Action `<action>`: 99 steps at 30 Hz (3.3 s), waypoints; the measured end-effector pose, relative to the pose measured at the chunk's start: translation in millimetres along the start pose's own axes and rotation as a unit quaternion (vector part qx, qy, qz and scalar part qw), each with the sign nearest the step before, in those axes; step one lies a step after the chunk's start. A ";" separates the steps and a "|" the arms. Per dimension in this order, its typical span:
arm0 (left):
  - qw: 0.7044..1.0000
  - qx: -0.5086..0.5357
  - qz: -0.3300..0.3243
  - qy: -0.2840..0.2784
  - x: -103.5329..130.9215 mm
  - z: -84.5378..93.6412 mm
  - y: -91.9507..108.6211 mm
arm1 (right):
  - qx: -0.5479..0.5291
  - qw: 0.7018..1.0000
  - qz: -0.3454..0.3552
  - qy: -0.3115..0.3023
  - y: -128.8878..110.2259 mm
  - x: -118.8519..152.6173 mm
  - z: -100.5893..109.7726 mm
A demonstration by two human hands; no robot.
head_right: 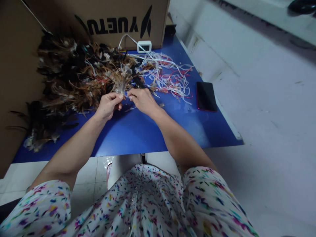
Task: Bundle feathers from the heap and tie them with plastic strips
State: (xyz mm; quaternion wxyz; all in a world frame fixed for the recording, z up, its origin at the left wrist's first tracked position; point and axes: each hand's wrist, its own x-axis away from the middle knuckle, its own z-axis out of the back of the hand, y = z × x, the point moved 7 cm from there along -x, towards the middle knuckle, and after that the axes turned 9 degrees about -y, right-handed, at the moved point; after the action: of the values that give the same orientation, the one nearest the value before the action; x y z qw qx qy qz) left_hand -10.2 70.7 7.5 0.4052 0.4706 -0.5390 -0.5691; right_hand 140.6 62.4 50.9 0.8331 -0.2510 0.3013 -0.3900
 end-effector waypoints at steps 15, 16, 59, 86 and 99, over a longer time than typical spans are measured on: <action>0.996 0.057 0.023 0.068 0.4 10.5 9.4 | 0.009 0.998 -0.051 0.023 20.6 -0.3 18.6; 0.996 0.057 0.023 0.065 0.4 10.5 8.9 | 0.023 0.998 -0.055 0.020 21.8 -0.1 19.6; 0.999 0.033 -0.009 0.009 6.3 -1.5 15.2 | -0.091 0.995 -0.016 0.025 0.8 -1.4 -3.5; 0.948 -0.288 -0.120 0.062 14.0 -2.6 32.6 | 0.085 0.994 0.039 0.050 -17.9 4.9 -11.4; 0.918 -0.370 -0.141 0.016 14.2 -16.1 35.2 | 0.129 0.984 0.122 -0.001 -18.1 3.0 -20.0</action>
State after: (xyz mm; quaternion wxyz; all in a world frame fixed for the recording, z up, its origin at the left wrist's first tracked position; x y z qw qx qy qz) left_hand 0.6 50.1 41.5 0.4747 0.3669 -0.2112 -0.7716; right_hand 119.2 46.0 47.9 0.9004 -0.1031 0.2755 -0.3206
